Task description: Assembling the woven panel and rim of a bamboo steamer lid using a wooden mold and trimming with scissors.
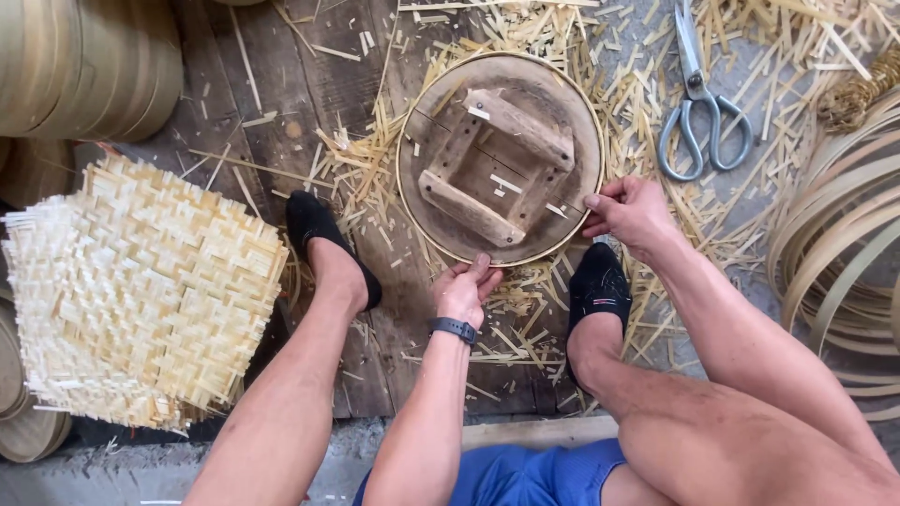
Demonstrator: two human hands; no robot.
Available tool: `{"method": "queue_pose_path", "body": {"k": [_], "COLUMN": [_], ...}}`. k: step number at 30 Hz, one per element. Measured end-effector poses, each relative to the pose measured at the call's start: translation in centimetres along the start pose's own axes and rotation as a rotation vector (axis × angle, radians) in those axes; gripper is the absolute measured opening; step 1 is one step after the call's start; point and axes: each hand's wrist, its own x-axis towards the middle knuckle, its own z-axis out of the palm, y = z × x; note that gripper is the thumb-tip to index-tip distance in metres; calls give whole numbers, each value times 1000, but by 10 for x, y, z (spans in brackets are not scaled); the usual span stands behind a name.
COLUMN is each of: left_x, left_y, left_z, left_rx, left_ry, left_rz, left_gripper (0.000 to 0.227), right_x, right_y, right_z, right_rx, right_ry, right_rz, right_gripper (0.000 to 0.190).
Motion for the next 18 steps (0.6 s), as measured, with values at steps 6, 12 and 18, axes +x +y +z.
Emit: {"method": "queue_pose_path", "body": {"k": [6,12,18], "left_x": [-12,-21,-146], "left_y": [21,89,150], "left_z": [9,6,68], "left_rx": [94,40,652], "left_ry": [42,0,49], "left_rz": [33,-40,922], "left_gripper": [28,38,40], "right_x": [-11,-73,-93], "right_y": [-15,-88,-125], "right_z": [-1,39,91], "right_rx": [-95,-576,-242], "right_ry": [-2,149,-325], "right_rz": [-6,-468,-782], "right_gripper": [25,41,54]}}
